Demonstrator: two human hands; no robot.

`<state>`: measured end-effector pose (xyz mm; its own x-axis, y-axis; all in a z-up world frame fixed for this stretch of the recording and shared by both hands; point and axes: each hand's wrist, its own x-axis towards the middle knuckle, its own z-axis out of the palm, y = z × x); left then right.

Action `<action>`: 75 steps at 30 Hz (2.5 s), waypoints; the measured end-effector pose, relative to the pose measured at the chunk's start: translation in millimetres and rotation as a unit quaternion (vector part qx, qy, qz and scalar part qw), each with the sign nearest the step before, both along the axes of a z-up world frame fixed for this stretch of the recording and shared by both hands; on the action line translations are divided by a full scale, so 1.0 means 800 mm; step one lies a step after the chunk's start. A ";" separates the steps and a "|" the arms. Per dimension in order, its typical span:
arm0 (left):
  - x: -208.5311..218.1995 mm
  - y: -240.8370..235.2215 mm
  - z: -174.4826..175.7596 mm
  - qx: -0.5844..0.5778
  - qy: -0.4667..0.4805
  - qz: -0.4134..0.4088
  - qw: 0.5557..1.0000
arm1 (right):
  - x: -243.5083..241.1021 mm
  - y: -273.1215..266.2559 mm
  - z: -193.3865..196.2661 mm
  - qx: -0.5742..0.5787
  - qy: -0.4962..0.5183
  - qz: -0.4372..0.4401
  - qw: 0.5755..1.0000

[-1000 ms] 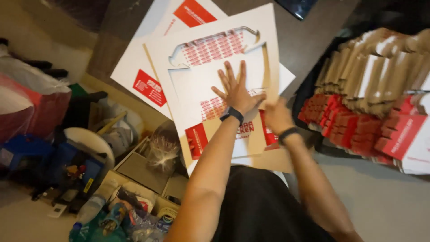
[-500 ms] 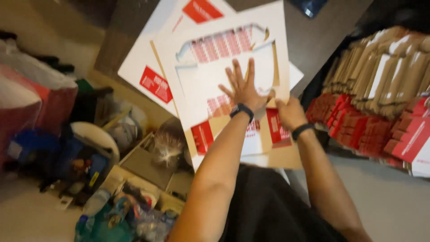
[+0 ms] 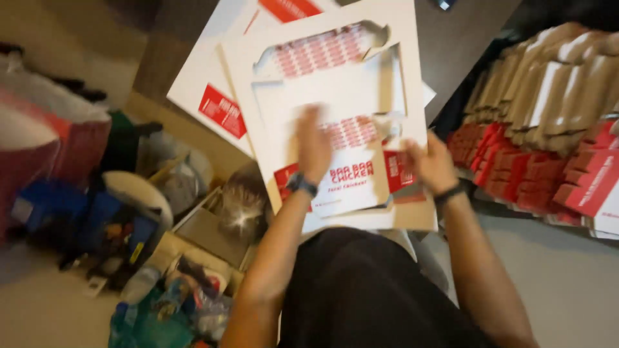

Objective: Manually separating pre-cut cardboard box shapes from the surrounding waste material on a flat sheet.

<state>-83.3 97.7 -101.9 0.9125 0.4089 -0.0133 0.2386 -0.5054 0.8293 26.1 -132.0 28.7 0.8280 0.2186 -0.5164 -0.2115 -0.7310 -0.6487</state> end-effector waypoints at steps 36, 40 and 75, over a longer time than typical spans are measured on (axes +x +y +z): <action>-0.054 0.162 0.143 -0.123 0.421 0.142 0.887 | -0.075 0.257 -0.045 -0.055 0.286 0.167 0.942; -0.043 0.171 0.136 -0.132 0.437 0.151 0.877 | -0.062 0.269 -0.046 -0.044 0.284 0.146 0.946; 0.000 0.089 0.162 0.026 0.496 0.176 0.850 | -0.068 0.263 -0.040 -0.125 0.217 0.166 0.954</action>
<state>-83.7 168.6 27.8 0.2844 0.6773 -0.6785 0.9512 -0.2876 0.1117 -28.5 78.3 -3.2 0.4318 0.2560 -0.8649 -0.1505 -0.9250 -0.3489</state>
